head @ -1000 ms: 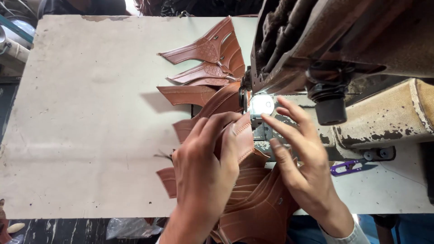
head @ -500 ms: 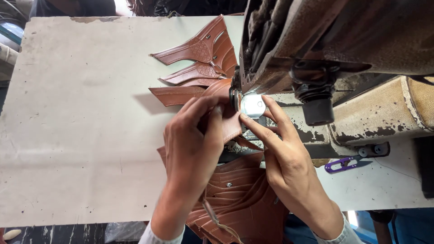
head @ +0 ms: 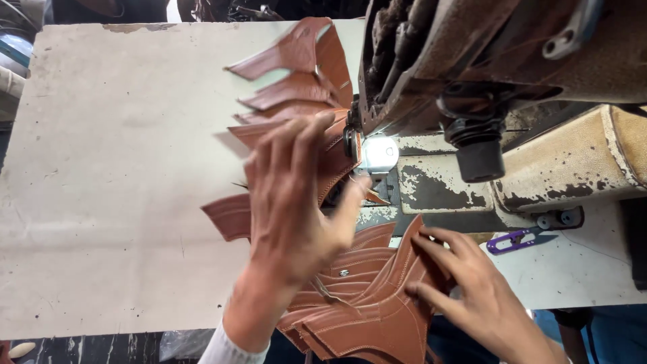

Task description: Stitching brown leather shoe upper components using an industrial sewing machine.

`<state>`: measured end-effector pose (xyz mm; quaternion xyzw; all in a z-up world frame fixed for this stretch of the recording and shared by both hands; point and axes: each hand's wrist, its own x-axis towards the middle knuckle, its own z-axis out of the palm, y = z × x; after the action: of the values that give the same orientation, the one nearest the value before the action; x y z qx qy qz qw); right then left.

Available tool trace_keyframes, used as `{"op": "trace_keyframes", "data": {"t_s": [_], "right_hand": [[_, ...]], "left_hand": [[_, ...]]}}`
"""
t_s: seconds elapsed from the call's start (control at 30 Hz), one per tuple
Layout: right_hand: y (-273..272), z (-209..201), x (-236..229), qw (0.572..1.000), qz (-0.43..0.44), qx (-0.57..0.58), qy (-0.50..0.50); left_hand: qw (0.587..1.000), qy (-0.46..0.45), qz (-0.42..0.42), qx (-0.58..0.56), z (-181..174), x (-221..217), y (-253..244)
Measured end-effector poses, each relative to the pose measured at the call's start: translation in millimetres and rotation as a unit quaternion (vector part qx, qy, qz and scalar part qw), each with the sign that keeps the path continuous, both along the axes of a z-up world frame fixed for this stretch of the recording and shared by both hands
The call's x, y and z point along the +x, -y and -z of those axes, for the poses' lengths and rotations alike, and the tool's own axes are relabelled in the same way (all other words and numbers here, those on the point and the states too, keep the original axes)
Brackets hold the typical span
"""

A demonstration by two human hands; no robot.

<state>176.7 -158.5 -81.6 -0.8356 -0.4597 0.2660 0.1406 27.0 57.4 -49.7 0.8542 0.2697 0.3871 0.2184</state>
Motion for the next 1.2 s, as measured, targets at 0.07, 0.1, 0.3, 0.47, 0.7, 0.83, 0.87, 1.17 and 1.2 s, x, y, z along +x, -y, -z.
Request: {"op": "trace_keyframes", "data": {"t_s": [0.07,0.1,0.3,0.47,0.7,0.83,0.87,1.17,1.2], "right_hand": [[4,8,-2,1.000,0.004,0.003,0.001],[6,12,-5,1.000,0.008,0.004,0.001],[33,48,31,0.994,-0.100,0.006,0.039],[59,29,53,0.995,-0.092,-0.009,0.043],[30,-16,22,0.873,0.066,0.271,-0.400],[-25,-28,-17,0.825,0.176,0.334,-0.421],[-36,-36,-20,0.821,0.180,0.362,-0.403],[-99,-43,-3,0.912,0.013,0.396,-0.109],[-106,-38,0,0.913,-0.017,0.392,-0.117]], "left_hand": [[1.000,-0.003,0.028,-0.004,5,-6,0],[0.998,-0.006,0.056,-0.010,8,-12,1],[0.993,-0.065,0.043,-0.087,29,-12,-18],[0.977,-0.140,-0.041,0.157,9,-7,-14],[0.978,0.009,0.176,-0.109,-42,-23,95],[0.944,0.131,0.115,-0.280,-56,-24,88],[0.958,0.109,0.074,-0.254,-58,-26,82],[0.980,-0.001,0.041,-0.193,-76,-60,66],[0.980,0.007,0.033,-0.197,-78,-56,64]]}}
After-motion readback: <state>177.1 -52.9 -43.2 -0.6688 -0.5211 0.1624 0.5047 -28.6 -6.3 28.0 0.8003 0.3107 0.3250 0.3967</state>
